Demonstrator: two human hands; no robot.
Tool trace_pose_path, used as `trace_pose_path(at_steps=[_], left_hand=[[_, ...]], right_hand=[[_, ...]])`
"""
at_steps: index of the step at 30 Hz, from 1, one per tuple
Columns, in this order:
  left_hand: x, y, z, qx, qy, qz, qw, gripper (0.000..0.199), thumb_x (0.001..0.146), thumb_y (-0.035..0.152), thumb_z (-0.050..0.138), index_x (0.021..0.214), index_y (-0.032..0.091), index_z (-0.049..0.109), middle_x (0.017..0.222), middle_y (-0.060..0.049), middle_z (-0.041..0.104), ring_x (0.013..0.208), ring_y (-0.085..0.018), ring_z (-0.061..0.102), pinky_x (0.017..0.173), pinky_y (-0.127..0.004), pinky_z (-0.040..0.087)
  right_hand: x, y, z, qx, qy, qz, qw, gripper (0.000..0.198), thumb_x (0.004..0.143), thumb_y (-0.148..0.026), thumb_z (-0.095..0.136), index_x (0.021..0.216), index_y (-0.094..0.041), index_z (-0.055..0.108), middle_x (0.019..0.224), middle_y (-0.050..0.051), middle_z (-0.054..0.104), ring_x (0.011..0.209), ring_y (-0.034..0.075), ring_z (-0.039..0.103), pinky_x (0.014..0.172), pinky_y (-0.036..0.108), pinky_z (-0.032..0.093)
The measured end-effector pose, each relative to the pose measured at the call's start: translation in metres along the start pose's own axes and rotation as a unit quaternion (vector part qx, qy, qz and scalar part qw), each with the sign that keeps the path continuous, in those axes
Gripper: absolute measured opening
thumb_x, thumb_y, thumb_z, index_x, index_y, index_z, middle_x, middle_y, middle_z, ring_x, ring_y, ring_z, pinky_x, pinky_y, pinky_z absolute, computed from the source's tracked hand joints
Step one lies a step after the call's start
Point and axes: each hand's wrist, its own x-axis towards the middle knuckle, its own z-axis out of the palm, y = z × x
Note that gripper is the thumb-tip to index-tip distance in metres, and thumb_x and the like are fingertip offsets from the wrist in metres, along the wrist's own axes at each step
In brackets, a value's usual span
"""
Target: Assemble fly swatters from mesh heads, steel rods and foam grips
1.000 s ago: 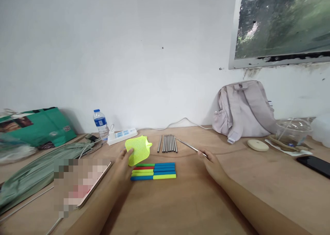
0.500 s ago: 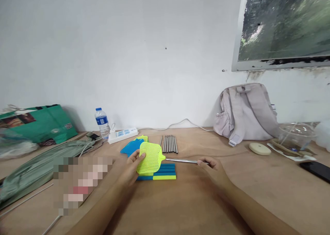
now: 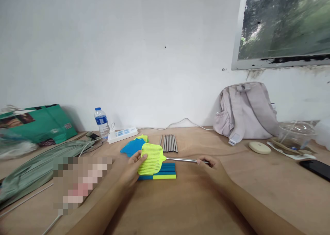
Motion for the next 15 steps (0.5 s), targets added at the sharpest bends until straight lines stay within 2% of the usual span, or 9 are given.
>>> trace_pose_path(at_steps=[5, 10, 15], left_hand=[[-0.005, 0.004, 0.003, 0.026, -0.009, -0.003, 1.000, 0.038, 0.058, 0.029, 0.073, 0.088, 0.015, 0.055, 0.085, -0.006, 0.067, 0.076, -0.021, 0.064, 0.063, -0.029, 0.052], [-0.011, 0.004, 0.005, 0.105, -0.075, -0.041, 0.991, 0.041, 0.057, 0.030, 0.074, 0.090, 0.014, 0.055, 0.076, -0.007, 0.066, 0.057, -0.018, 0.061, 0.041, -0.026, 0.049], [-0.014, 0.004, 0.000, 0.159, -0.141, -0.042, 0.976, 0.038, 0.060, 0.030, 0.072, 0.091, 0.013, 0.056, 0.079, -0.008, 0.066, 0.059, -0.018, 0.061, 0.037, -0.022, 0.048]], right_hand=[[0.003, 0.003, -0.008, -0.114, -0.028, -0.052, 0.992, 0.030, 0.071, -0.048, 0.052, 0.068, -0.021, 0.063, 0.056, 0.000, 0.054, 0.051, 0.013, 0.044, 0.046, 0.024, 0.034], [0.004, 0.007, -0.012, -0.099, -0.055, -0.047, 0.992, 0.029, 0.073, -0.047, 0.051, 0.072, -0.021, 0.064, 0.060, 0.000, 0.056, 0.053, 0.013, 0.047, 0.047, 0.023, 0.035], [0.001, 0.010, -0.013, -0.072, -0.090, -0.010, 0.993, 0.028, 0.070, -0.047, 0.055, 0.068, -0.020, 0.064, 0.058, -0.002, 0.055, 0.050, 0.012, 0.045, 0.045, 0.022, 0.033]])
